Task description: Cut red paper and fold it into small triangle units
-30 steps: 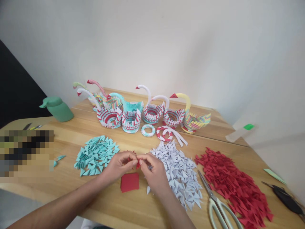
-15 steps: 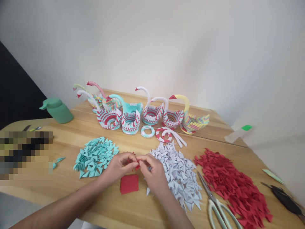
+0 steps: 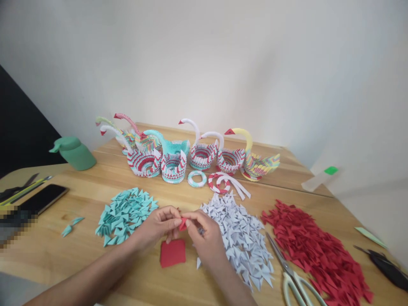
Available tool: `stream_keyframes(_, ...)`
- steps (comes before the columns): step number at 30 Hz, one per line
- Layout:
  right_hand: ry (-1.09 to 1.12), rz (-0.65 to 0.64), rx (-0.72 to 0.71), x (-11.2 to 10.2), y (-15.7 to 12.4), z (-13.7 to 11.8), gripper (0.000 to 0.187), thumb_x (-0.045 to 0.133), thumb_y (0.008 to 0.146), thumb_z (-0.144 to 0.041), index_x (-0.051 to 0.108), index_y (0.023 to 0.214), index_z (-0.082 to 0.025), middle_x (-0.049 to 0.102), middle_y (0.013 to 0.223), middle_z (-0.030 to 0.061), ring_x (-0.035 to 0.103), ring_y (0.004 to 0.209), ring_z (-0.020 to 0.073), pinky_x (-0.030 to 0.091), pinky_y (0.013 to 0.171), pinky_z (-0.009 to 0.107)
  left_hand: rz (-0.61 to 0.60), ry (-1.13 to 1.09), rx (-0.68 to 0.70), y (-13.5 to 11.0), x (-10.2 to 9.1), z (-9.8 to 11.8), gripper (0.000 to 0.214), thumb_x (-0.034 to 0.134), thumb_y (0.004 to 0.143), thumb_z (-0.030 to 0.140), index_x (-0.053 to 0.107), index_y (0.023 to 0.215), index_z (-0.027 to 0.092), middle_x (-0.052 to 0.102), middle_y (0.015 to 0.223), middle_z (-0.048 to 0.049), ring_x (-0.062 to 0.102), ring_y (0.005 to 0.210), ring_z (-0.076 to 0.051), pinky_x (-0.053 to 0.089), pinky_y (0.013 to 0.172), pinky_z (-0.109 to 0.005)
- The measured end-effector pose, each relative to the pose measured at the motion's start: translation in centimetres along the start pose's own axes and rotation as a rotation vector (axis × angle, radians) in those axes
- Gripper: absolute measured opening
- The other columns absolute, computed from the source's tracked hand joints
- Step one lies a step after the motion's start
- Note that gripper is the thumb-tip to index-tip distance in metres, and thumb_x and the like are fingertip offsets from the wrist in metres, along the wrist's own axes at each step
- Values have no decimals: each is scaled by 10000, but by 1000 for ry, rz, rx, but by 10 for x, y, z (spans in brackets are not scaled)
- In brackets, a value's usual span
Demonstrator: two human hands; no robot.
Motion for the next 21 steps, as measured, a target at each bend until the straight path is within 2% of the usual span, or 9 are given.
stream_keyframes(3, 54, -21, 65, 3, 0, 6, 170, 547, 842, -279, 684, 896, -195, 669, 789, 35, 602, 690, 158, 468, 623, 246, -1, -57, 0, 1, -2, 1, 359, 739, 668, 433, 554, 721, 130, 602, 531, 8, 517, 425, -75, 392, 384, -160)
stream_keyframes(9, 181, -74, 178, 7, -1, 11, 233, 557, 837, -339, 679, 958, -182, 689, 798, 41, 613, 666, 154, 491, 614, 255, 60, 30, 89, 0, -9, 10, 349, 709, 702, 433, 563, 721, 117, 608, 565, 8, 519, 427, -70, 430, 446, -190)
stream_keyframes(13, 210, -111, 148, 11, 0, 8, 263, 583, 822, -347, 669, 1014, -188, 696, 832, 47, 638, 727, 168, 508, 653, 268, 100, 60, 127, 0, -12, 14, 348, 721, 684, 426, 559, 724, 121, 608, 571, 8, 525, 440, -78, 429, 464, -202)
stream_keyframes(17, 172, -71, 123, 10, 1, 10, 203, 617, 795, -325, 679, 922, -180, 694, 792, 42, 634, 727, 172, 503, 677, 277, 122, 92, 169, -2, -9, 17, 347, 734, 666, 415, 552, 727, 127, 608, 591, 1, 531, 481, -87, 439, 475, -208)
stream_keyframes(21, 126, -26, 112, 6, 2, 12, 175, 609, 793, -303, 682, 894, -180, 685, 776, 34, 610, 689, 160, 481, 632, 259, 142, 93, 230, -6, -5, 22, 363, 743, 659, 411, 552, 791, 132, 614, 661, -11, 565, 567, -110, 458, 488, -208)
Point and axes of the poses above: each hand's wrist, its own y-axis towards the middle knuckle, its own x-axis out of the palm, z = x × y, the point moved 7 cm from there along y, towards the middle knuckle
